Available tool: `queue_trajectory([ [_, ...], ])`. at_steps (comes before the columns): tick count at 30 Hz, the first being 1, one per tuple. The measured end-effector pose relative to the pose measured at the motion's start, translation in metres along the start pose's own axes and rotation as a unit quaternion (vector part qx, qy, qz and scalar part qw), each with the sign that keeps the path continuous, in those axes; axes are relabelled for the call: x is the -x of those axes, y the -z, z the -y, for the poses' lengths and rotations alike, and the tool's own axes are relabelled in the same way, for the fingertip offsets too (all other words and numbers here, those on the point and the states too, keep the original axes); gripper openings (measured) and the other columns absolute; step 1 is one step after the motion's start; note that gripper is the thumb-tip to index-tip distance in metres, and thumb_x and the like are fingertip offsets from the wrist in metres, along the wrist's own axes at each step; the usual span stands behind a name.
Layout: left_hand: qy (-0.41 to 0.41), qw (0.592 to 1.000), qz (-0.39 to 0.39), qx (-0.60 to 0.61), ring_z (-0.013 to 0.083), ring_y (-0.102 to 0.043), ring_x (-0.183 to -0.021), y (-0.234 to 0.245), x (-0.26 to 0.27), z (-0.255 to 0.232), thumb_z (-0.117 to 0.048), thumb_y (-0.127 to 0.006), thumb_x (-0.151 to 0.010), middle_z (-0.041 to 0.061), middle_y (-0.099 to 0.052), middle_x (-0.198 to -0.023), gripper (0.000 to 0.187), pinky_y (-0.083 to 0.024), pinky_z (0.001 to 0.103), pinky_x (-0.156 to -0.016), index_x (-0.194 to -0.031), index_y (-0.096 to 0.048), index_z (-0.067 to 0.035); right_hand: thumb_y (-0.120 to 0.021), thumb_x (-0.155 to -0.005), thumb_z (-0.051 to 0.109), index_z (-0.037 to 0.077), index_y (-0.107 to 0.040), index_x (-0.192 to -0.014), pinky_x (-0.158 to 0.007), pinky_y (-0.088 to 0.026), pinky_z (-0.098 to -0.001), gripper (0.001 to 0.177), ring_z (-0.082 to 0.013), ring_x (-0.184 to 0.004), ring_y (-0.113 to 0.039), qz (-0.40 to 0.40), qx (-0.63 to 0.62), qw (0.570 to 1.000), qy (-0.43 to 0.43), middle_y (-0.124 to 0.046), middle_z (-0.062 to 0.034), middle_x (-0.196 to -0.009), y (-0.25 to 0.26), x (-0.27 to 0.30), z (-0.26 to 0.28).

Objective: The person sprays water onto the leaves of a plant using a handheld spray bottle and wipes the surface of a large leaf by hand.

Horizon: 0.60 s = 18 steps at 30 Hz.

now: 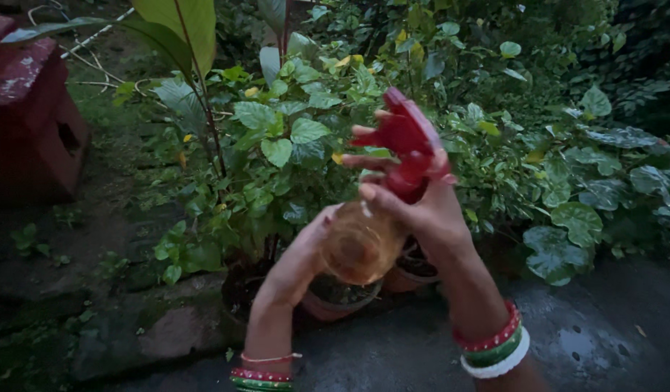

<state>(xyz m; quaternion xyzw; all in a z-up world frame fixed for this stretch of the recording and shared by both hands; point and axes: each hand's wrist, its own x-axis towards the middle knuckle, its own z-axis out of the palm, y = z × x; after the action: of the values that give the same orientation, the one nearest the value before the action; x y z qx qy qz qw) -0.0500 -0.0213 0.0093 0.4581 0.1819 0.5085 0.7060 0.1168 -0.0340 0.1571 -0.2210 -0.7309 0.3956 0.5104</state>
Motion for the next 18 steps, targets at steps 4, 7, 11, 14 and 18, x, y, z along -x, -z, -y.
queue_trajectory([
  [4, -0.004, 0.996, -0.079, 0.034, 0.0218, -0.059, -0.132, 0.008, 0.007, -0.007, -0.051, -0.046, -0.102, 0.010, -0.059, -0.145, 0.065, -0.049, 0.041, -0.110, -0.149, -0.048, -0.008, -0.074, -0.093, 0.008, 0.004, -0.028, -0.159, -0.097, -0.060, -0.0384, 0.081, -0.0261, -0.119, -0.071, 0.098, -0.028, 0.995, -0.022, -0.048, -0.0097, -0.158, -0.012, -0.008, 0.004],
  [7, -0.057, 0.998, -0.029, 0.013, 0.0194, -0.053, -0.139, 0.004, 0.020, -0.025, -0.054, -0.041, -0.102, 0.006, -0.053, -0.153, 0.068, -0.043, 0.039, -0.114, -0.155, -0.043, -0.011, -0.071, -0.096, 0.008, 0.004, -0.026, -0.161, -0.098, -0.060, -0.0381, 0.079, -0.0227, -0.111, -0.072, 0.128, -0.030, 0.990, -0.048, -0.051, -0.0104, -0.156, -0.020, -0.014, -0.005],
  [11, -0.074, 0.996, -0.037, 0.017, 0.0228, -0.053, -0.139, 0.001, 0.021, -0.029, -0.055, -0.037, -0.104, 0.011, -0.052, -0.154, 0.070, -0.043, 0.041, -0.114, -0.157, -0.042, -0.010, -0.069, -0.099, 0.006, 0.003, -0.032, -0.162, -0.100, -0.058, -0.0365, 0.072, -0.0194, -0.109, -0.073, 0.127, -0.021, 0.989, -0.068, -0.067, -0.0164, -0.130, -0.030, -0.017, -0.030],
  [14, -0.054, 0.994, -0.080, 0.047, 0.0201, -0.054, -0.137, 0.018, 0.021, -0.013, -0.055, -0.035, -0.101, 0.006, -0.052, -0.152, 0.069, -0.044, 0.044, -0.111, -0.155, -0.043, -0.013, -0.069, -0.097, 0.004, 0.002, -0.038, -0.155, -0.097, -0.057, -0.0326, 0.066, -0.0157, -0.108, -0.071, 0.115, 0.042, 0.992, -0.016, -0.060, -0.0069, -0.144, -0.030, -0.019, -0.045],
  [18, -0.079, 0.981, -0.175, -0.014, 0.0209, -0.058, -0.133, 0.056, -0.001, 0.000, -0.055, -0.038, -0.103, 0.010, -0.058, -0.147, 0.064, -0.044, 0.041, -0.110, -0.153, -0.045, -0.015, -0.071, -0.095, 0.005, 0.005, -0.042, -0.158, -0.081, -0.058, -0.0295, 0.069, -0.0115, -0.089, -0.069, 0.083, 0.055, 0.990, -0.095, -0.067, -0.0081, -0.101, -0.028, -0.023, -0.057],
])
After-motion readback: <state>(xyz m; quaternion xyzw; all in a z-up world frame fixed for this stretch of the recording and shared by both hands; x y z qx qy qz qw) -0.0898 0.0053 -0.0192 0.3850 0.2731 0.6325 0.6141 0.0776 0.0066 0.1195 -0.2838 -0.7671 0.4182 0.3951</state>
